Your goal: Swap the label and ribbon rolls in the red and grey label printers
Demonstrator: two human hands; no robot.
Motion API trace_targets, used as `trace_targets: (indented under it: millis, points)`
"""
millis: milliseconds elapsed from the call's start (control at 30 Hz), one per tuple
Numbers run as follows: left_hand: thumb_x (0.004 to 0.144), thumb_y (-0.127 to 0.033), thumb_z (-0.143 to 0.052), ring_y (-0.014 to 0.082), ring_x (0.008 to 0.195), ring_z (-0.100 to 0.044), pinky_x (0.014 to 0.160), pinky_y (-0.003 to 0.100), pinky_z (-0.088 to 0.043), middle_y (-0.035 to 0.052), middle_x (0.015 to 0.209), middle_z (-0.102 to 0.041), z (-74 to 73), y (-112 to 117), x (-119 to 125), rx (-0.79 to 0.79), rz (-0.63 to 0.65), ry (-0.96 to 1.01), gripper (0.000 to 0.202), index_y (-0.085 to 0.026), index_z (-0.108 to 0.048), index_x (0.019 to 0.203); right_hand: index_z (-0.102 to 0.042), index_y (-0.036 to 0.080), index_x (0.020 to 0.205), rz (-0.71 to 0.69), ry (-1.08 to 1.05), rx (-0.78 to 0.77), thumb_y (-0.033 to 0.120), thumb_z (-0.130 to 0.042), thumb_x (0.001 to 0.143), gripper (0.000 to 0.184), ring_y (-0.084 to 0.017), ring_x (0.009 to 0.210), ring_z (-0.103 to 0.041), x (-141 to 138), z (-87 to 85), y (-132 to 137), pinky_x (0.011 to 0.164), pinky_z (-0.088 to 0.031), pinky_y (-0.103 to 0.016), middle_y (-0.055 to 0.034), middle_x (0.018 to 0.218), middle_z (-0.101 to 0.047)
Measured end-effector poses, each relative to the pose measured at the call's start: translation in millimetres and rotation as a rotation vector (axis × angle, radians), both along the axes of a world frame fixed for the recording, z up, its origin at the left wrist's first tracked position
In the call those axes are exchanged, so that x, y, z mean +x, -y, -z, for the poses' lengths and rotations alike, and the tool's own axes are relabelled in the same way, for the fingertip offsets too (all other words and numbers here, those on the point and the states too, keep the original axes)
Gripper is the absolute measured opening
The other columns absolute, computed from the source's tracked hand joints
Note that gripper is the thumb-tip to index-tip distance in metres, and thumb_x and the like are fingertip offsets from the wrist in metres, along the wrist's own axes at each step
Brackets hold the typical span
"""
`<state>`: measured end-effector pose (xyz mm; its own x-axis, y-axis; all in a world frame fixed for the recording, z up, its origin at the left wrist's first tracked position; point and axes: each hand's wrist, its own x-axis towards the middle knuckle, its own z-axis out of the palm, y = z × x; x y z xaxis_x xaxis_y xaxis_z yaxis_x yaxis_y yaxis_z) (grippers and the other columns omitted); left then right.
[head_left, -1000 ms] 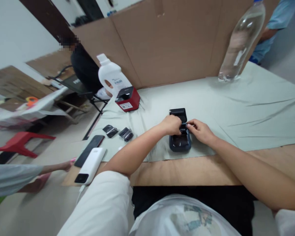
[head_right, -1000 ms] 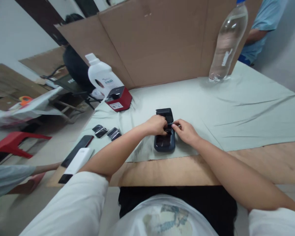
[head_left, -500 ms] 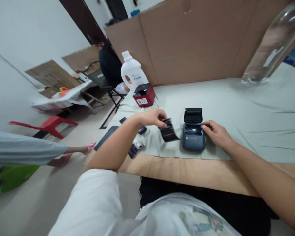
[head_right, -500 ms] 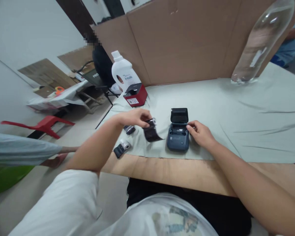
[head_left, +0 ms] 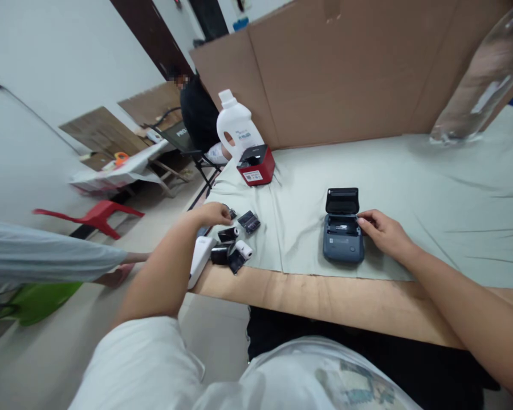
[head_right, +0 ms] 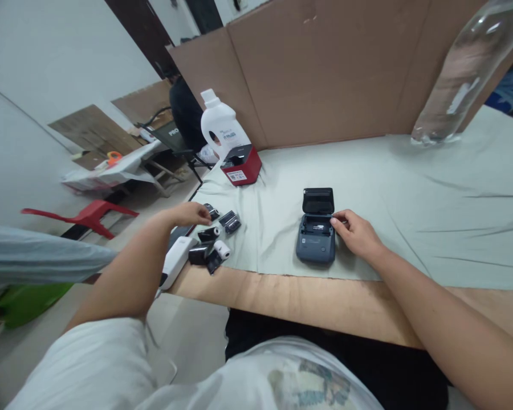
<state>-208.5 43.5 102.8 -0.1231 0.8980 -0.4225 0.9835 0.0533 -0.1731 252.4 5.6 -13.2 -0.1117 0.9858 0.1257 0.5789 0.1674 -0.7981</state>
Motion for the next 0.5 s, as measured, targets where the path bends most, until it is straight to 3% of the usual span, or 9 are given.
trace_targets:
  millis: [133,300,400,500]
  points:
    - [0.063,-0.032,-0.066,0.0262,0.099,-0.064,0.076,0.026,-0.045,0.0088,0.101,-0.074,16.2,-12,-10,0.222,-0.076,-0.062,0.034,-0.02,-0.072,0.095,-0.065,0.024,0.099,-0.012,-0.018,0.02,0.046,-0.053,0.086,0.028,-0.023,0.078,-0.068,1,0.8,0,0.074,-0.053,-0.04,-0.0062,0.092,-0.073]
    - [0.056,-0.02,-0.069,0.0269,0.094,-0.065,0.074,0.027,-0.047,0.01,0.097,-0.074,40.9,-19,-12,0.182,-0.075,-0.025,0.036,-0.017,-0.072,0.092,-0.064,0.024,0.098,-0.015,-0.019,0.013,0.045,-0.053,0.086,0.027,-0.023,0.08,-0.068,0,-1.3,0,0.076,-0.053,-0.04,-0.0063,0.094,-0.073]
    - [0.06,-0.025,-0.067,0.024,0.088,-0.066,0.071,0.026,-0.047,0.0069,0.092,-0.074,40.0,-21,-12,0.193,-0.071,0.024,0.035,-0.017,-0.07,0.094,-0.063,0.024,0.099,-0.019,-0.017,-0.012,0.046,-0.052,0.086,0.028,-0.024,0.083,-0.068,-1,-3.1,0,0.078,-0.053,-0.041,-0.0068,0.097,-0.073]
    - [0.067,-0.028,-0.063,0.0211,0.086,-0.066,0.072,0.025,-0.048,0.0055,0.094,-0.073,28.3,-25,-10,0.229,-0.075,0.076,0.04,-0.016,-0.067,0.105,-0.063,0.023,0.101,-0.025,-0.03,-0.025,0.046,-0.052,0.086,0.029,-0.024,0.084,-0.068,-1,-3.9,1,0.079,-0.053,-0.042,-0.0074,0.098,-0.072]
